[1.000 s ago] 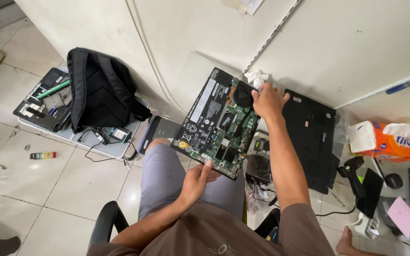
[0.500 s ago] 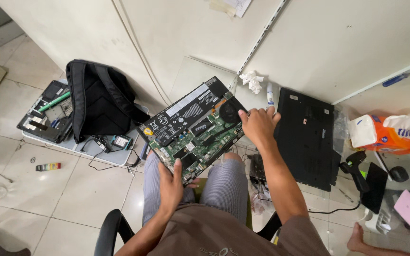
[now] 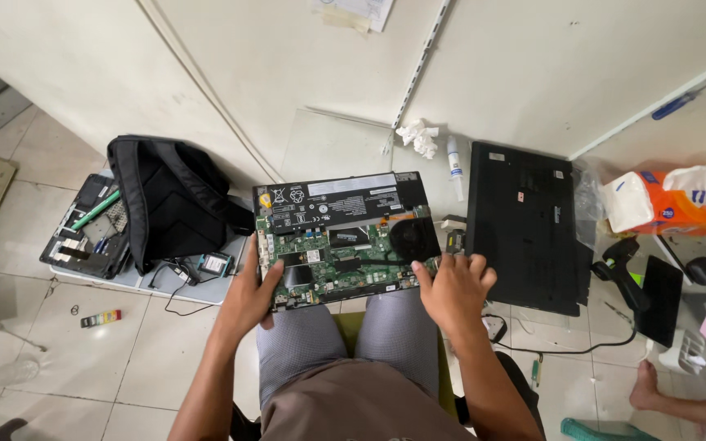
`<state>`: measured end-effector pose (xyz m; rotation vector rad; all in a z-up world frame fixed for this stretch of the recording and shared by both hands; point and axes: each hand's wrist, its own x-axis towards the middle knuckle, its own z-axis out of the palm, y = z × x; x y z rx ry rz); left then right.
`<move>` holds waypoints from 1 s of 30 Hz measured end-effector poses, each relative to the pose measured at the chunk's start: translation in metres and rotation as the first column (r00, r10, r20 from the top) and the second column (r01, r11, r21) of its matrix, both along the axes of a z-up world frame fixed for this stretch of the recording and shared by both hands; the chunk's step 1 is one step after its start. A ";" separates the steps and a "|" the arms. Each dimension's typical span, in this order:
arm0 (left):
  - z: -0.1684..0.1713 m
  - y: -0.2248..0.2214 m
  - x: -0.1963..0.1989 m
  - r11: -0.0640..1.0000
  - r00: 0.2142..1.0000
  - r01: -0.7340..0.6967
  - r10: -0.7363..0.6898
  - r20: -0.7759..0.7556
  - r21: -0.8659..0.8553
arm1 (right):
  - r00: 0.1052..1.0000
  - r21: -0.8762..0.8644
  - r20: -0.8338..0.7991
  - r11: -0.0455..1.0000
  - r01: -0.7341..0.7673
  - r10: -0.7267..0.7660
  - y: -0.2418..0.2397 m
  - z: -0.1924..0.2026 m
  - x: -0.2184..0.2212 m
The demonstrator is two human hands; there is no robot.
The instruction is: The person uses a screwdriver to remove screws from the laptop's internal components. They then wipe the motherboard with a tissue and proceed to install the battery, securing it with screws.
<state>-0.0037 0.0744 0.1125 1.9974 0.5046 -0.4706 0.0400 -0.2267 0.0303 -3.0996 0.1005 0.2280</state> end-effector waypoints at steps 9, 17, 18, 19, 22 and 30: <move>-0.011 0.004 0.024 0.952 0.990 0.132 -0.138 0.001 0.277 | 0.987 -0.012 0.099 0.992 -0.124 0.124 -0.018 0.005 -0.025; -0.045 0.010 0.044 0.804 0.972 0.236 -0.194 -0.134 0.546 | 0.981 0.069 -0.109 0.985 -0.156 0.163 -0.018 0.033 -0.016; -0.062 0.014 0.047 0.803 0.972 0.236 -0.193 -0.136 0.547 | 0.980 0.071 -0.111 0.985 -0.158 0.165 -0.019 0.039 -0.011; -0.078 0.019 0.050 0.745 0.961 0.275 -0.236 -0.146 0.607 | 0.969 0.082 -0.169 0.983 -0.166 0.178 -0.020 0.045 -0.006; -0.087 0.021 0.053 0.656 0.938 0.332 -0.303 -0.166 0.678 | 0.950 0.132 -0.258 0.981 -0.143 0.173 -0.016 0.072 0.009; -0.087 0.019 0.066 0.542 0.913 0.307 -0.401 -0.081 0.782 | 0.965 0.401 0.069 0.879 -0.259 0.253 -0.012 0.064 0.082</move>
